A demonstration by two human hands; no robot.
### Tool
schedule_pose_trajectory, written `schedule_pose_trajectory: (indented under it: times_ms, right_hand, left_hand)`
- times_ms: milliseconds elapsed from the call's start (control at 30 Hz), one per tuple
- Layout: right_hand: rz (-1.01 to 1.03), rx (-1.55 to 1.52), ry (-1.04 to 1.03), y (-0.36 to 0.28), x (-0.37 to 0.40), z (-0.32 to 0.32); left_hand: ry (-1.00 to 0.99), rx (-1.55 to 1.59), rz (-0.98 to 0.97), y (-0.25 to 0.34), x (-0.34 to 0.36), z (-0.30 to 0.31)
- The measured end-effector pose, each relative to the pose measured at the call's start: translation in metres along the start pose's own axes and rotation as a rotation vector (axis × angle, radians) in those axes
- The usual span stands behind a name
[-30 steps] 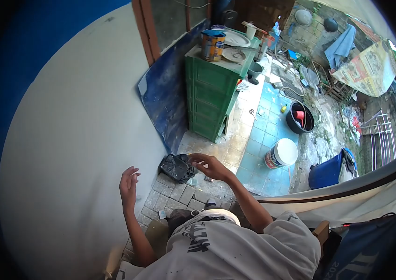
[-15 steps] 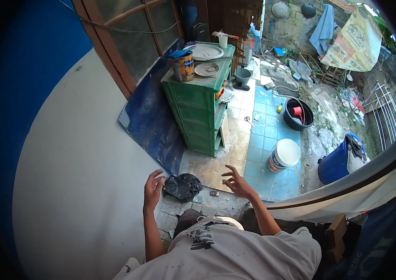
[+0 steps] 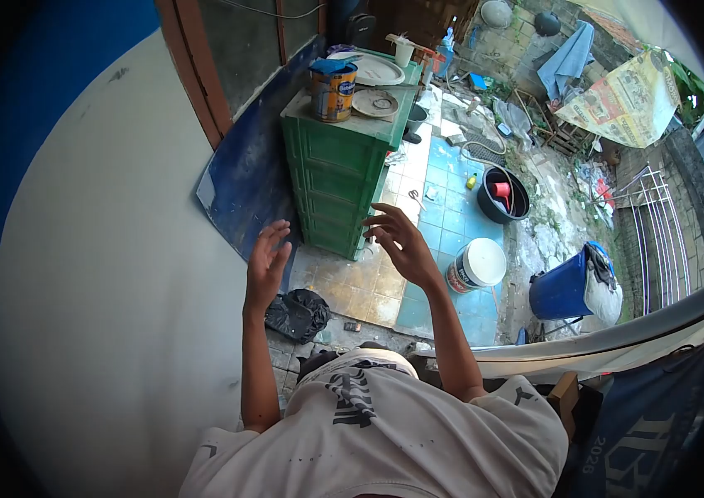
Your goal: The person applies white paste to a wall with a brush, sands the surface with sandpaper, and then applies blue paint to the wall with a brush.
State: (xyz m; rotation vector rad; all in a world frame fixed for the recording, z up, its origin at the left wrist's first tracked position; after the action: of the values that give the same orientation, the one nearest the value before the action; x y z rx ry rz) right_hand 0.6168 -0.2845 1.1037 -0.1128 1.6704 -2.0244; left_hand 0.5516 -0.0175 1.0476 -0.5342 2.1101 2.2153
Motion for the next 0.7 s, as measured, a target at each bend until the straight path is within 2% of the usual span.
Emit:
schedule_pose_trajectory:
  times_ms: [167, 300, 333, 533, 700]
  right_hand:
    - [-0.077, 0.178, -0.135, 0.032, -0.033, -0.015]
    - [-0.085, 0.261, -0.119, 0.060, -0.074, 0.002]
    - [-0.028, 0.273, -0.088, 0.063, -0.089, 0.010]
    - [0.002, 0.269, 0.060, 0.082, -0.204, 0.065]
    - [-0.007, 0.190, 0.097, 0.132, -0.328, 0.112]
  left_hand:
    - [-0.012, 0.017, 0.087, -0.034, -0.013, 0.011]
    - [0.025, -0.017, 0.119, -0.058, -0.028, 0.032]
    - [0.022, -0.018, 0.122, -0.063, -0.035, 0.035]
    - [0.107, -0.165, 0.061, -0.062, -0.109, 0.036]
    - [0.192, -0.357, -0.136, -0.058, -0.212, -0.005]
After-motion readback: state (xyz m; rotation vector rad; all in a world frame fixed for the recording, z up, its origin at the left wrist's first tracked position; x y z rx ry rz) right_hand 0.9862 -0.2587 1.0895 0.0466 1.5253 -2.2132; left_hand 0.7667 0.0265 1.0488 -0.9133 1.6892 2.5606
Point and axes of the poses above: each hand's wrist, its own x-axis away from the middle knuckle, its own z-axis out of the back of the hand, y = z × x, the point moved 9 cm from there along -x, towards the middle knuckle, and after that the axes turned 2 degrees about y, right-handed, at the moved point
